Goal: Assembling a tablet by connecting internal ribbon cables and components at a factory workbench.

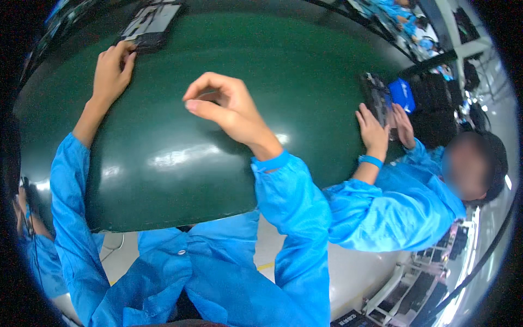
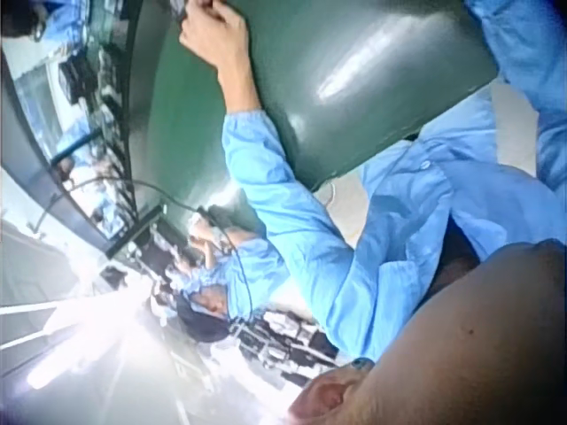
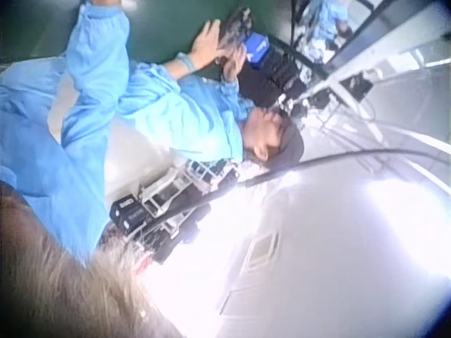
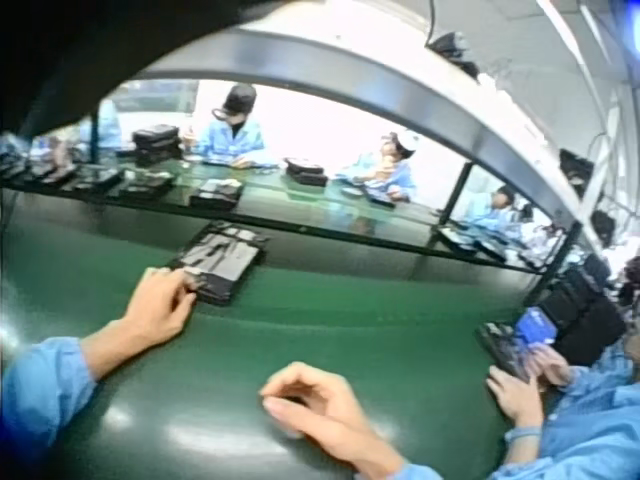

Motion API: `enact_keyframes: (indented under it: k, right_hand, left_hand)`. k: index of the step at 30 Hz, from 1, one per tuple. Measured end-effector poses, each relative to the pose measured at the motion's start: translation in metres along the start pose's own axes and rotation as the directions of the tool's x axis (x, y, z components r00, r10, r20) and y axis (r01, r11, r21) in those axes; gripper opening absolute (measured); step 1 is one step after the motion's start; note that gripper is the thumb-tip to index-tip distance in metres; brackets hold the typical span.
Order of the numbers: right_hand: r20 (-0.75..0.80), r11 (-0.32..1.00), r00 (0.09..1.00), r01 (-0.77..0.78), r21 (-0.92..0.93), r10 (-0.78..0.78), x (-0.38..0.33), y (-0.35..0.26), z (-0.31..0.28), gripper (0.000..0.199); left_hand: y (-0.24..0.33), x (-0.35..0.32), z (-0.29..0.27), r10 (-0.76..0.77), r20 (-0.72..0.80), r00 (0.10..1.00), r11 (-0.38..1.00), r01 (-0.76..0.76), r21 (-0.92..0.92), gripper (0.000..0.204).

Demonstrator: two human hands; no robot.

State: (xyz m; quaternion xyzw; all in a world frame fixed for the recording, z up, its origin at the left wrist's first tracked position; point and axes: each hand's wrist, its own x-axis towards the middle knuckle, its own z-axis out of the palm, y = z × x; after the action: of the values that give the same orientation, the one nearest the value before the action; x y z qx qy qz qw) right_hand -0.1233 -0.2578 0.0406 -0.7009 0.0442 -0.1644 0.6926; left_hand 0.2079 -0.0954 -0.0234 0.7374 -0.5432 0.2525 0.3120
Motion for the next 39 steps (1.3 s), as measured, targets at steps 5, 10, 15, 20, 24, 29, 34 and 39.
enact_keyframes:
  k: [5,10,15,20,24,29,34,39]
  right_hand:
    - [0.002,0.999,0.999,-0.035,-0.007,0.035,0.000,0.012,0.001,0.016]
    - [0.022,0.998,0.998,-0.052,-0.031,0.053,-0.008,0.019,0.008,0.017]
    - [-0.003,0.999,0.999,-0.050,-0.015,0.050,-0.016,0.029,0.009,0.012]
    - [0.023,1.000,0.999,-0.022,0.004,0.022,-0.008,0.026,0.005,0.012]
    - [0.027,1.000,0.999,-0.023,0.016,0.022,-0.010,0.027,0.006,0.012]
    - [0.041,0.999,0.999,-0.035,0.012,0.034,-0.012,0.021,0.005,0.012]
    - [0.095,0.997,0.993,-0.070,0.013,0.068,-0.013,0.006,0.011,0.014]
    - [0.197,0.991,0.980,0.014,0.137,-0.041,-0.006,-0.013,0.015,0.015]
  left_hand:
    - [0.006,-0.007,-0.001,-0.108,0.141,0.984,0.993,0.114,-0.038,0.044]
    - [0.005,-0.027,-0.002,-0.083,0.098,0.992,0.995,0.089,-0.054,0.045]
    - [0.010,-0.038,0.000,-0.091,0.171,0.981,0.986,0.113,-0.120,0.039]
    - [0.010,-0.024,-0.011,-0.084,0.175,0.981,0.988,0.105,-0.114,0.034]
    - [0.015,-0.023,-0.010,-0.066,0.127,0.990,0.987,0.084,-0.139,0.028]
    - [0.028,-0.015,-0.015,-0.056,0.094,0.994,0.986,0.069,-0.149,0.023]
    - [0.026,-0.013,-0.018,-0.060,0.094,0.994,0.986,0.074,-0.149,0.021]
    - [0.020,-0.014,-0.017,-0.023,0.070,0.997,0.992,0.031,-0.122,0.018]
